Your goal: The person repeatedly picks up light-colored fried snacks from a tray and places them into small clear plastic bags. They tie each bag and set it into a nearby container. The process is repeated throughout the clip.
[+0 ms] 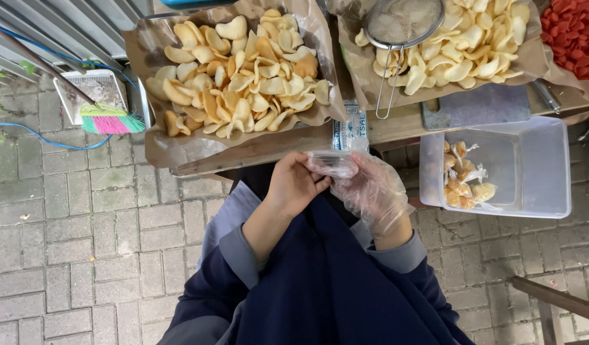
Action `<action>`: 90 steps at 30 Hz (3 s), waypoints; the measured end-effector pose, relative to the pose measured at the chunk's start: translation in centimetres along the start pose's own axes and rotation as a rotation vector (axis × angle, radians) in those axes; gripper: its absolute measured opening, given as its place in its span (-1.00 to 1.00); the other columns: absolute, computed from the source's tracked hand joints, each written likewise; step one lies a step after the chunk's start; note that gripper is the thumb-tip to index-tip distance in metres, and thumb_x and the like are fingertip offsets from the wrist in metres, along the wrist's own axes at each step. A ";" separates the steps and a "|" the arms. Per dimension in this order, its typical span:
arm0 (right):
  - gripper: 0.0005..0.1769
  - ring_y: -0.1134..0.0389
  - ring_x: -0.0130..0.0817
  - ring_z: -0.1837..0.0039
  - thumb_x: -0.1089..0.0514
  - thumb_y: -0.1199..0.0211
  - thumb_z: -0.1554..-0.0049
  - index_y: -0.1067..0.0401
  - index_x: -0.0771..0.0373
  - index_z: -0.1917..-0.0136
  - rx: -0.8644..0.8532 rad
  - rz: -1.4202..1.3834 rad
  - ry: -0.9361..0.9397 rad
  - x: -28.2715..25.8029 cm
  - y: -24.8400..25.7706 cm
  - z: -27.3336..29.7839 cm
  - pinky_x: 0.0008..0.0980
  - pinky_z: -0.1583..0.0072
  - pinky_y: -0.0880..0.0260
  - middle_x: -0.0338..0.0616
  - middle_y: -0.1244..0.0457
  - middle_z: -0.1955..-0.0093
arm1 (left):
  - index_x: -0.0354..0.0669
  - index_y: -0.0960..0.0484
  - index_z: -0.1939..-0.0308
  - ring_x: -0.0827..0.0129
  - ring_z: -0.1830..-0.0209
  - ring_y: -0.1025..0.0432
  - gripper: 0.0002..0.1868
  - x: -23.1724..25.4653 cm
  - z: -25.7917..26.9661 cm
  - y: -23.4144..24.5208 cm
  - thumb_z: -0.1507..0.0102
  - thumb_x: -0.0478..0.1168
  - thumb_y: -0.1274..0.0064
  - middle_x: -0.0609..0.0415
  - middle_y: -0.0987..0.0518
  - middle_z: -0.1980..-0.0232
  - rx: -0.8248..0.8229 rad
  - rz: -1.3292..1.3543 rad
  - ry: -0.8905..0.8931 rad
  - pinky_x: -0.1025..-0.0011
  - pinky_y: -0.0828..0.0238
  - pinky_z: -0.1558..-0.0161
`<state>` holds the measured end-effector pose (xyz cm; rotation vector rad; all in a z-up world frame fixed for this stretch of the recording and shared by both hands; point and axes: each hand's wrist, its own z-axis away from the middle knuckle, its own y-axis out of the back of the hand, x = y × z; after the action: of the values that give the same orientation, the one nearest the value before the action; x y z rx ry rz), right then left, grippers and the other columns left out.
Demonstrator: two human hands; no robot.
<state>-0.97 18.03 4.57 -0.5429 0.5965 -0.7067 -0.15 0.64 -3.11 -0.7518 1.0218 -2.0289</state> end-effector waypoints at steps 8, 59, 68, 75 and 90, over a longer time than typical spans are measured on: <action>-0.63 -0.19 -0.36 0.45 0.27 -0.47 -0.03 -0.34 0.19 0.47 -0.134 1.109 1.643 3.9 10.8 -11.3 -0.50 0.33 -0.09 -0.29 -0.21 0.50 | -0.15 -0.38 0.44 0.56 0.53 -0.23 -0.80 -1.7 1.0 -1.1 -0.14 -0.49 -0.05 0.23 -0.23 0.54 0.037 -0.908 -0.668 0.61 -0.18 0.43; -0.72 -0.46 -0.13 -0.05 0.18 -0.46 -0.06 -0.55 0.34 -0.01 -0.260 1.241 1.398 3.2 -1.0 -3.0 -0.33 0.00 -0.55 0.01 -0.37 -0.05 | -0.34 -0.66 -0.10 0.33 -0.09 -0.52 -0.71 1.1 0.3 1.2 -0.29 -0.41 -0.17 -0.12 -0.63 -0.09 -0.161 -0.611 -0.694 0.30 -0.54 -0.10; -0.67 -0.47 -0.19 -0.07 0.06 -0.48 -0.05 -0.56 0.25 -0.03 -0.350 1.447 1.527 3.9 -3.2 -0.6 -0.31 -0.04 -0.54 -0.08 -0.40 -0.05 | -0.33 -0.56 -0.19 0.25 0.03 -0.63 -0.64 2.3 2.7 -2.3 -0.32 -0.32 -0.12 -0.14 -0.65 -0.04 -0.232 -0.016 -0.468 0.43 -0.69 0.07; -0.64 -0.47 -0.23 -0.08 -0.02 -0.49 -0.05 -0.58 0.19 -0.04 -0.435 1.597 1.614 5.2 -7.1 -0.5 -0.29 -0.06 -0.54 -0.14 -0.42 -0.05 | -0.26 -0.62 -0.09 0.28 0.03 -0.60 -0.73 4.1 2.0 1.7 -0.32 -0.27 -0.11 -0.08 -0.68 0.04 -0.192 -0.018 -0.578 0.22 -0.59 -0.09; -0.58 -0.41 -0.16 -0.10 -0.06 -0.42 -0.18 -0.53 0.10 -0.25 -0.850 1.986 1.519 1.4 -21.0 -11.3 -0.18 -0.18 -0.43 -0.07 -0.38 -0.05 | -0.18 -0.65 -0.07 0.18 0.02 -0.62 -0.66 15.9 13.8 7.4 -0.29 -0.09 -0.18 -0.14 -0.67 0.01 -0.090 0.103 -0.997 0.14 -0.62 -0.14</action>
<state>-16.67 0.73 9.48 0.1728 2.3321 1.3480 3.86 -21.04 0.46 -1.4985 0.5288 -1.2297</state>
